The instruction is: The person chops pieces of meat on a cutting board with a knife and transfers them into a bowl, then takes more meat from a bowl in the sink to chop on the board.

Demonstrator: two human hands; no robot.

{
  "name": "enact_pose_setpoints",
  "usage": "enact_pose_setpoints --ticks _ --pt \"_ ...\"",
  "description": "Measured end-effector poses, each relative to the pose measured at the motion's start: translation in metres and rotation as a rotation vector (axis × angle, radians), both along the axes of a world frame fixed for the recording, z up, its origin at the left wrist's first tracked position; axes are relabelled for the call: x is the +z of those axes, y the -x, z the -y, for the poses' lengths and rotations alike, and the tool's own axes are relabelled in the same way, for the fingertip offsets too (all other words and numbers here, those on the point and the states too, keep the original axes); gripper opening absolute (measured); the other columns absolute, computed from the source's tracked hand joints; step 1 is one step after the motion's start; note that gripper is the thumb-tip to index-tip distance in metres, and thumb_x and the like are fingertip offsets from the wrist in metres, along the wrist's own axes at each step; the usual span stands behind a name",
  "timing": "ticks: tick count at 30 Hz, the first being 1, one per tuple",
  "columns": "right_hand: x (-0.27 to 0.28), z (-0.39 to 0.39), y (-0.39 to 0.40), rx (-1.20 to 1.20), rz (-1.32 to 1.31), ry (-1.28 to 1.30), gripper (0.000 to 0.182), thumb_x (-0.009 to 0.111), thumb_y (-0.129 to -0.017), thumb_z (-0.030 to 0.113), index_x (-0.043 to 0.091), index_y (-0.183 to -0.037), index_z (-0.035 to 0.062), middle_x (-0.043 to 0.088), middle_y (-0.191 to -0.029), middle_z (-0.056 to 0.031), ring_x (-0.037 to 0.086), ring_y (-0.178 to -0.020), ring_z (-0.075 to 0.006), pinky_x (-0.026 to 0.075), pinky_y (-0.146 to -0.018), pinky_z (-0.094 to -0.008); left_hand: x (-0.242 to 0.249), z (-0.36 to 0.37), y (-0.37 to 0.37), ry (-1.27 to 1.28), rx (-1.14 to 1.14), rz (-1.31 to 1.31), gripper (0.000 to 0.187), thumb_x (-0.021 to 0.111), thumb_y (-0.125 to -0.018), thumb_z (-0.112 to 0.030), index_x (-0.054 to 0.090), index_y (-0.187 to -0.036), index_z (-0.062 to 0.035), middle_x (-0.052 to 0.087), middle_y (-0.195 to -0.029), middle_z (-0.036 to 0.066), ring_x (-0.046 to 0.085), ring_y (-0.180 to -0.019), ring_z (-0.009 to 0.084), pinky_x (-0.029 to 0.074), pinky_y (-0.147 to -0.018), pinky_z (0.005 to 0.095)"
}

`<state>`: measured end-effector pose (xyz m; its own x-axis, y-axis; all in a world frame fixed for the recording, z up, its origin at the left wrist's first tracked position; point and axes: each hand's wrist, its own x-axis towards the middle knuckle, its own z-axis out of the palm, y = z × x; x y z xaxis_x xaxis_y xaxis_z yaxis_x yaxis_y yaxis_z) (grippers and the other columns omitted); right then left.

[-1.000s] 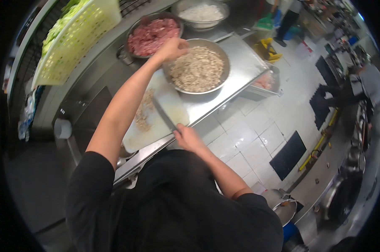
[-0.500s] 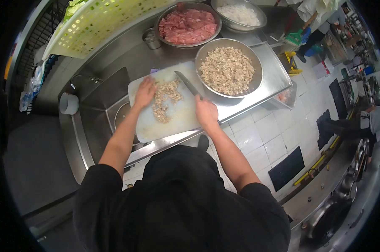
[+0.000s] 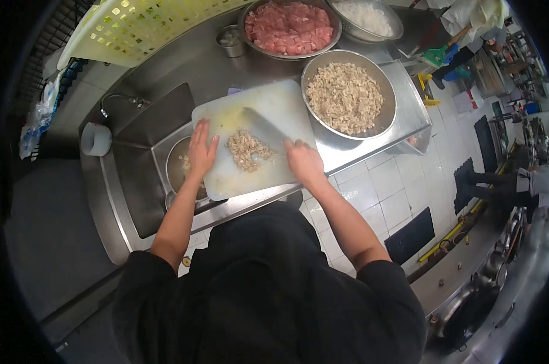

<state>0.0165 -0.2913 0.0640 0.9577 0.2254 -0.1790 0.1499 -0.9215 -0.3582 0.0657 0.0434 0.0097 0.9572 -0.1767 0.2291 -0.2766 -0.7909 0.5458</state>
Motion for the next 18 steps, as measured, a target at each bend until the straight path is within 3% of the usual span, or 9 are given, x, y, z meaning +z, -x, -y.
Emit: enact_pose_setpoints --ticks 3,5,10,12,13,15,16,18 --pt "-0.023 -0.006 -0.021 0.067 0.298 0.05 0.03 0.059 -0.087 0.007 0.06 -0.117 0.0066 0.068 -0.094 -0.0168 0.072 -0.087 -0.0342 0.059 -0.075 -0.0455 -0.008 0.004 -0.003 -0.225 0.089 -0.03 0.067 0.052 -0.104 -0.046 0.043 -0.154 -0.0026 0.039 -0.162 0.023 0.035 -0.152 0.0363 0.026 -0.126 0.0445" --pt "-0.024 -0.01 -0.014 0.114 0.233 0.056 0.03 0.058 -0.088 0.007 0.06 -0.118 0.0067 0.068 -0.093 -0.0168 0.072 -0.087 -0.0349 0.059 -0.075 -0.0461 -0.013 0.01 0.001 -0.397 0.025 -0.043 0.078 0.051 -0.103 -0.054 0.033 -0.16 -0.0033 0.031 -0.167 0.021 0.027 -0.156 0.035 0.019 -0.129 0.0445" --pt "-0.004 -0.006 0.038 0.183 -0.022 -0.069 0.027 0.054 -0.094 0.009 0.058 -0.12 0.0066 0.069 -0.095 -0.0188 0.071 -0.087 -0.0373 0.057 -0.073 -0.0491 -0.007 0.012 0.001 -0.192 -0.184 -0.109 0.085 0.058 -0.098 -0.058 0.035 -0.159 -0.0037 0.032 -0.166 0.022 0.027 -0.155 0.0377 0.021 -0.128 0.0462" --pt "-0.005 0.005 0.06 0.007 0.038 -0.311 0.019 0.052 -0.099 0.012 0.056 -0.116 0.0055 0.07 -0.091 -0.0207 0.069 -0.083 -0.0407 0.056 -0.072 -0.0498 0.004 0.017 0.003 -0.155 -0.241 -0.134 0.088 0.061 -0.095 -0.06 0.035 -0.159 -0.0043 0.032 -0.166 0.022 0.027 -0.155 0.0386 0.022 -0.128 0.0467" --pt "-0.009 0.013 0.07 0.005 0.032 -0.313 0.019 0.052 -0.099 0.012 0.056 -0.116 0.0055 0.07 -0.091 -0.0207 0.069 -0.083 -0.0407 0.056 -0.072 -0.0498 0.005 0.024 0.006 -0.137 -0.303 -0.148 0.092 0.066 -0.091 -0.062 0.038 -0.158 -0.0053 0.035 -0.164 0.021 0.03 -0.153 0.0399 0.025 -0.127 0.0476" --pt "-0.021 0.028 0.083 -0.224 -0.238 -0.529 0.016 0.051 -0.104 0.017 0.054 -0.11 0.0028 0.068 -0.077 -0.0172 0.067 -0.064 -0.0332 0.054 -0.059 -0.0437 0.01 0.045 0.012 -0.12 -0.362 -0.154 0.096 0.071 -0.086 -0.063 0.04 -0.156 -0.0064 0.037 -0.162 0.021 0.033 -0.151 0.0411 0.029 -0.125 0.0484" --pt "-0.027 0.031 0.09 -0.222 -0.233 -0.533 0.016 0.051 -0.104 0.017 0.054 -0.11 0.0028 0.068 -0.077 -0.0172 0.067 -0.064 -0.0332 0.054 -0.059 -0.0437 0.012 0.059 0.021 -0.13 -0.357 -0.114 0.098 0.075 -0.082 -0.064 0.043 -0.155 -0.0076 0.04 -0.158 0.021 0.036 -0.148 0.0414 0.033 -0.122 0.0492" --pt "-0.038 0.035 0.109 -0.555 -0.512 -0.938 0.021 0.051 -0.107 0.022 0.052 -0.106 0.0011 0.059 -0.063 -0.0093 0.059 -0.048 -0.0207 0.048 -0.046 -0.0356 0.012 0.086 0.033 -0.146 -0.349 -0.078 0.1 0.08 -0.077 -0.064 0.045 -0.153 -0.0088 0.043 -0.155 0.021 0.039 -0.144 0.0416 0.037 -0.119 0.05"
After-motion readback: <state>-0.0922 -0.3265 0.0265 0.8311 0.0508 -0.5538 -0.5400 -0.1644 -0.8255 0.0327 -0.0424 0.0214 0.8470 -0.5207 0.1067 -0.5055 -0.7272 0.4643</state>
